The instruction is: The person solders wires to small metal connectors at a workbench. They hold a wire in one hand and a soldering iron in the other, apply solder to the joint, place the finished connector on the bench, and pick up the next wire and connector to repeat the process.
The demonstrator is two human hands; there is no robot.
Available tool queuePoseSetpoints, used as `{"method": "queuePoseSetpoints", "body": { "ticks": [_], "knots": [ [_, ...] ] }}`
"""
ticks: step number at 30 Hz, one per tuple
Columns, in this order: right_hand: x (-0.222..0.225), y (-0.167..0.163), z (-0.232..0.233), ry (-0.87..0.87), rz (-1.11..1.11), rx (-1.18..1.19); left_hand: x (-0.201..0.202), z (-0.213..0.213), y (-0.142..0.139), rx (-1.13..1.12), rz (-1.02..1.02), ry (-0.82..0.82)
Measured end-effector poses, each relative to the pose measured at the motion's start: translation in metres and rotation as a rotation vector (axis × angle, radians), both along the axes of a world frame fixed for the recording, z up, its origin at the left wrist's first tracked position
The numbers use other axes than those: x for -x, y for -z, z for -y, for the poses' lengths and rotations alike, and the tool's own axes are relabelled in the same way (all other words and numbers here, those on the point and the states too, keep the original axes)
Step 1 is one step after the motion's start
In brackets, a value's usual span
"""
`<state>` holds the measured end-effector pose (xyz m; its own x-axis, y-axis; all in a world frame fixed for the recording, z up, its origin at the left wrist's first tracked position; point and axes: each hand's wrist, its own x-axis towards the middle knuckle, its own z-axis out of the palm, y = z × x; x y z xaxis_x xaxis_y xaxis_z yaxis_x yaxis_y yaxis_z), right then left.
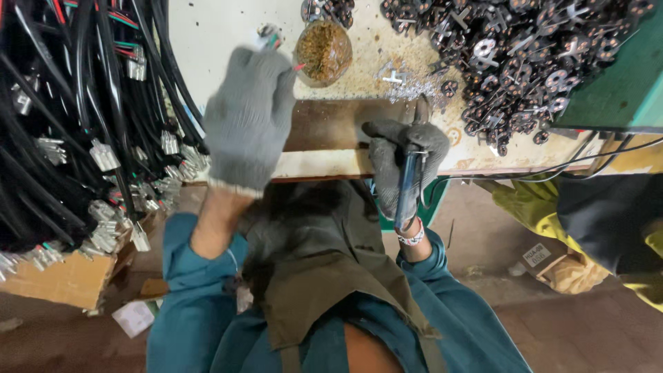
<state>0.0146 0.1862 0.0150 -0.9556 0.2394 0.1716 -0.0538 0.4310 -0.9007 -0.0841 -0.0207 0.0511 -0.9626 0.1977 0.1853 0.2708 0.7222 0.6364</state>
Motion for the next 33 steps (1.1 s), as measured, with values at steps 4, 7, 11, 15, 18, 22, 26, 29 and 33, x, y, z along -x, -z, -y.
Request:
{"method": "queuePoseSetpoints", "body": {
  "ticks": [4,7,11,15,18,22,26,29,33],
  "knots": [
    [-0.005,0.006,0.0,-0.023,0.01,0.118,0.021,-0.012,0.021,0.199,0.001,0.036],
    [-0.009,0.007,-0.003,-0.029,0.024,-0.021,0.027,-0.02,0.011,0.24,-0.054,0.023],
    [-0.009,0.008,-0.004,-0.038,0.009,0.041,0.006,-0.014,-0.035,-0.068,-0.013,0.039],
    [-0.001,0.007,-0.001,-0.076,0.069,0.077,-0.035,0.003,-0.039,-0.311,0.292,0.115],
    [0.004,0.003,0.001,-0.217,-0.167,-0.085,-0.052,0.007,-0.006,-0.377,0.484,0.202],
    [0.004,-0.006,-0.001,-0.295,-0.072,-0.305,-0.066,0.002,0.015,-0.444,0.592,0.278],
    [0.002,-0.008,0.0,-0.283,-0.048,-0.301,-0.065,-0.002,0.006,-0.173,0.43,0.222],
    [0.002,-0.006,0.005,-0.236,-0.037,-0.297,-0.055,-0.002,0.007,-0.156,0.233,0.286],
    [0.001,-0.003,0.011,-0.143,0.071,-0.243,-0.053,-0.006,0.013,-0.197,0.186,0.219]
  ]
}}
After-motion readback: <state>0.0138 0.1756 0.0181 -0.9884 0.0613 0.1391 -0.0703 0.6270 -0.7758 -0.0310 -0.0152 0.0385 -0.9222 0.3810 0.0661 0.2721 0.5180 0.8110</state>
